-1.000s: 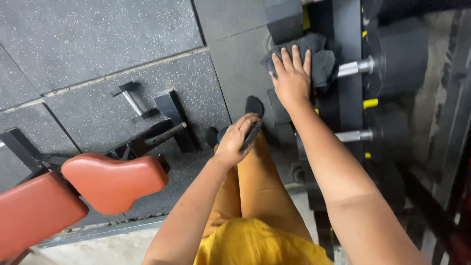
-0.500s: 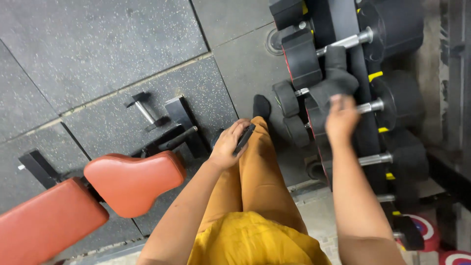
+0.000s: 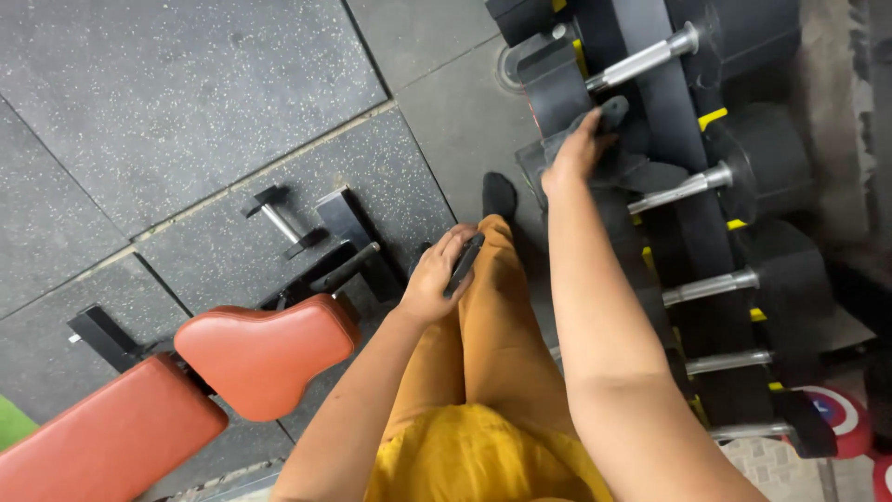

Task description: Cleaning and wiping dumbbells on a rack in a gym.

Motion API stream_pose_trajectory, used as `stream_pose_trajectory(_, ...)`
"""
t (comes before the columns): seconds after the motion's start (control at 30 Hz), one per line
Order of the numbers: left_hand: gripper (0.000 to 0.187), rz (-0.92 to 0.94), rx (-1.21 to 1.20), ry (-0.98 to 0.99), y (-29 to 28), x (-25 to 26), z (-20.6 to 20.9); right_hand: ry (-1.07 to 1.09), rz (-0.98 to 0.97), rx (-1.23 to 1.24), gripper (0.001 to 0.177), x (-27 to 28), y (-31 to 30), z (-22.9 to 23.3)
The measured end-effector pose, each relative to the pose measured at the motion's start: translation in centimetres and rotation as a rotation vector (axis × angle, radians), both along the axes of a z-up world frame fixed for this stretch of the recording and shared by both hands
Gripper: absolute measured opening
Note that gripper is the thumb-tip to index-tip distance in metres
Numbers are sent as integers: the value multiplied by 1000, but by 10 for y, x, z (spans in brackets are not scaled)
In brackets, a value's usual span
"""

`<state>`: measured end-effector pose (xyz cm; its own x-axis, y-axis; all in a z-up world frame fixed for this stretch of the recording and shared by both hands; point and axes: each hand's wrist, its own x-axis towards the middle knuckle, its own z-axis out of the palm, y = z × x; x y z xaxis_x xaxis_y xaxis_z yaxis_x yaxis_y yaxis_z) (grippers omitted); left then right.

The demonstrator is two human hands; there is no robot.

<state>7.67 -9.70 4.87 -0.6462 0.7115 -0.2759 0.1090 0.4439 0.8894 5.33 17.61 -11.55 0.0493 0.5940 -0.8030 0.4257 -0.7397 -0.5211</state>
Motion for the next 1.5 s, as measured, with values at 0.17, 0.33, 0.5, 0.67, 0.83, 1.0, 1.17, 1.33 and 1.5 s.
stream_pose_trajectory(0.17, 60, 2, -41, -38, 21, -1, -11, 77, -228, -11, 117, -12, 21, -28)
stream_pose_trajectory(0.33, 62, -6, 1, -17, 48, -19, -10, 322, -165, -201, 109, 51, 45, -96)
stream_pose_trajectory(0.5, 57, 81, 47, -59, 70, -43, -13, 134, -168, -325, 84, 73, 50, -103)
stream_pose_trajectory(0.67, 59, 27, -23, -33, 81, -60, -21, 180, -275, -269, 63, 96, 40, -121)
stream_pose_trajectory(0.83, 57, 5, -69, -10, 86, -72, -29, 172, -335, -217, 52, 88, 5, -69)
stream_pose_trajectory(1.0, 63, -25, -119, -50, 92, -78, -35, 216, -388, -234, 54, 85, -7, -84)
stream_pose_trajectory(1.17, 66, -44, -116, -69, 98, -75, -38, 393, -473, -405, 60, 68, 0, -97)
stream_pose_trajectory(1.33, 68, -46, -83, -73, 96, -74, -32, 457, -645, -539, 55, 63, -8, -123)
stream_pose_trajectory(1.5, 60, -22, -88, -56, 84, -67, -21, 626, -944, -682, 44, 89, -20, -173)
